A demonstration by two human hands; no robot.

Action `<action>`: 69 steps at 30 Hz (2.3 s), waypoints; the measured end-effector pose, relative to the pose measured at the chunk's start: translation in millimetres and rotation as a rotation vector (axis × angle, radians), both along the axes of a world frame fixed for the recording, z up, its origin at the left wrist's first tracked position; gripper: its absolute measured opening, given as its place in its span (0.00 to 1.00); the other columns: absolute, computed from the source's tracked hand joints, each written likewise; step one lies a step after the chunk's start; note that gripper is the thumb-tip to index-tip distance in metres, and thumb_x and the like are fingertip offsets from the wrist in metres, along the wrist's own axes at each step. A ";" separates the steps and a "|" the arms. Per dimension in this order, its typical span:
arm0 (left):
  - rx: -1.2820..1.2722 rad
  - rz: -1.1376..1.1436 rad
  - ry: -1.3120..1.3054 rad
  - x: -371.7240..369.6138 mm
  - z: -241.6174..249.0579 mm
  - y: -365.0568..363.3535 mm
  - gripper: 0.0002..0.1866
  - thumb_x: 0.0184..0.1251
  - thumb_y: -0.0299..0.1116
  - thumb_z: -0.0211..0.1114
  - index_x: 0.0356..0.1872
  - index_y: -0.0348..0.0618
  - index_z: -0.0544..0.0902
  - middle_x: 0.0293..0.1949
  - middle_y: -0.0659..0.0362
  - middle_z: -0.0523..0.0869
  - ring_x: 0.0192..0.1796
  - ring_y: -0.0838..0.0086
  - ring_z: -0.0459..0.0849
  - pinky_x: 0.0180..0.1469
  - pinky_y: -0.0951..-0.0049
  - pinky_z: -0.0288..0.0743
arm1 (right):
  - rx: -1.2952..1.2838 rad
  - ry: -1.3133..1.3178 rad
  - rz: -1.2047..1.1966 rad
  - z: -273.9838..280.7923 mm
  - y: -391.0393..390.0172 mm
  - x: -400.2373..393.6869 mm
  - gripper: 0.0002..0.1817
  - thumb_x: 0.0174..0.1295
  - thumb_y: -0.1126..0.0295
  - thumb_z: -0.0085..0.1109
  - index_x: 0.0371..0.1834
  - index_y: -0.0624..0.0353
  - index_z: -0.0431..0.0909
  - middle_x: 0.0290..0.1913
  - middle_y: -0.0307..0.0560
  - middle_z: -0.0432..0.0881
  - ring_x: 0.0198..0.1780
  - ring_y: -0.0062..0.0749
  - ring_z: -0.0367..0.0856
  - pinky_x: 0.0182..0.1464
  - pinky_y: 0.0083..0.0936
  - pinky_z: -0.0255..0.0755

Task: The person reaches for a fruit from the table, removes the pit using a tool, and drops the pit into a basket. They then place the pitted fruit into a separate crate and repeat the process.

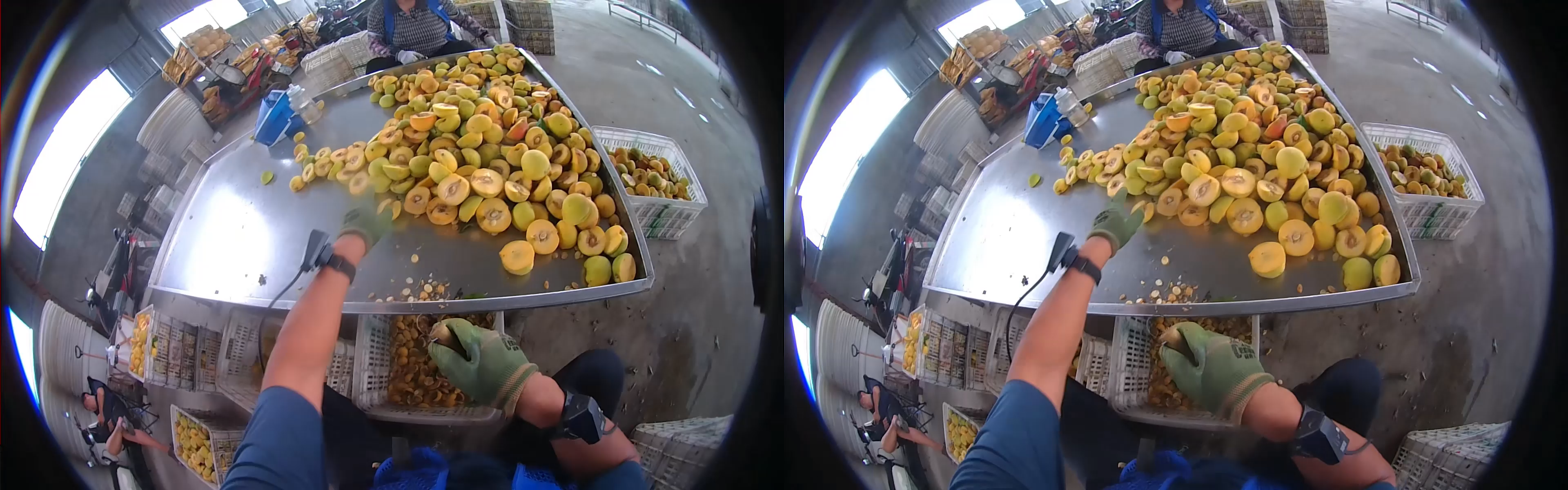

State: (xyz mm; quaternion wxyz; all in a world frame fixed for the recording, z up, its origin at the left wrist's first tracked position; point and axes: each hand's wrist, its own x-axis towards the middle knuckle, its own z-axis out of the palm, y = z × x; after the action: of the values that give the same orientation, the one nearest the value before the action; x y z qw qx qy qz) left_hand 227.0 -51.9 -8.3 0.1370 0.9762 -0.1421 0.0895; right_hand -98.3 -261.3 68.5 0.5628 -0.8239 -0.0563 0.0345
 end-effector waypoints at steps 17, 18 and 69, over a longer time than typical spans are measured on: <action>-1.336 -0.409 0.741 -209.4 28.3 -6.6 0.23 0.76 0.37 0.63 0.66 0.37 0.76 0.53 0.59 0.85 0.49 0.77 0.84 0.50 0.73 0.82 | 0.369 -0.097 -0.219 -77.5 33.3 75.0 0.07 0.70 0.73 0.64 0.48 0.61 0.81 0.39 0.36 0.82 0.36 0.16 0.79 0.35 0.18 0.74; -1.344 -0.431 0.713 -201.5 18.8 -8.4 0.22 0.77 0.41 0.64 0.62 0.35 0.79 0.51 0.59 0.86 0.47 0.77 0.84 0.47 0.73 0.82 | 0.360 -0.036 -0.218 -72.2 28.1 76.2 0.06 0.70 0.76 0.62 0.47 0.61 0.81 0.40 0.36 0.82 0.37 0.16 0.79 0.36 0.17 0.73; -1.404 -0.121 0.484 -224.5 21.9 38.2 0.23 0.86 0.48 0.51 0.62 0.39 0.79 0.49 0.59 0.86 0.47 0.77 0.85 0.49 0.74 0.83 | -0.270 0.012 0.042 -31.9 100.7 64.7 0.20 0.66 0.65 0.62 0.55 0.66 0.75 0.39 0.68 0.86 0.44 0.65 0.85 0.46 0.51 0.78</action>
State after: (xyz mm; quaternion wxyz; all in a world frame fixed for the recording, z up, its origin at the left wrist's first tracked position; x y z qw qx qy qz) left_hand 2.5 -13.7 13.6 0.7605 0.6421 -0.0709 -0.0660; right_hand -33.6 -160.6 36.6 0.4464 -0.8905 -0.0651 0.0583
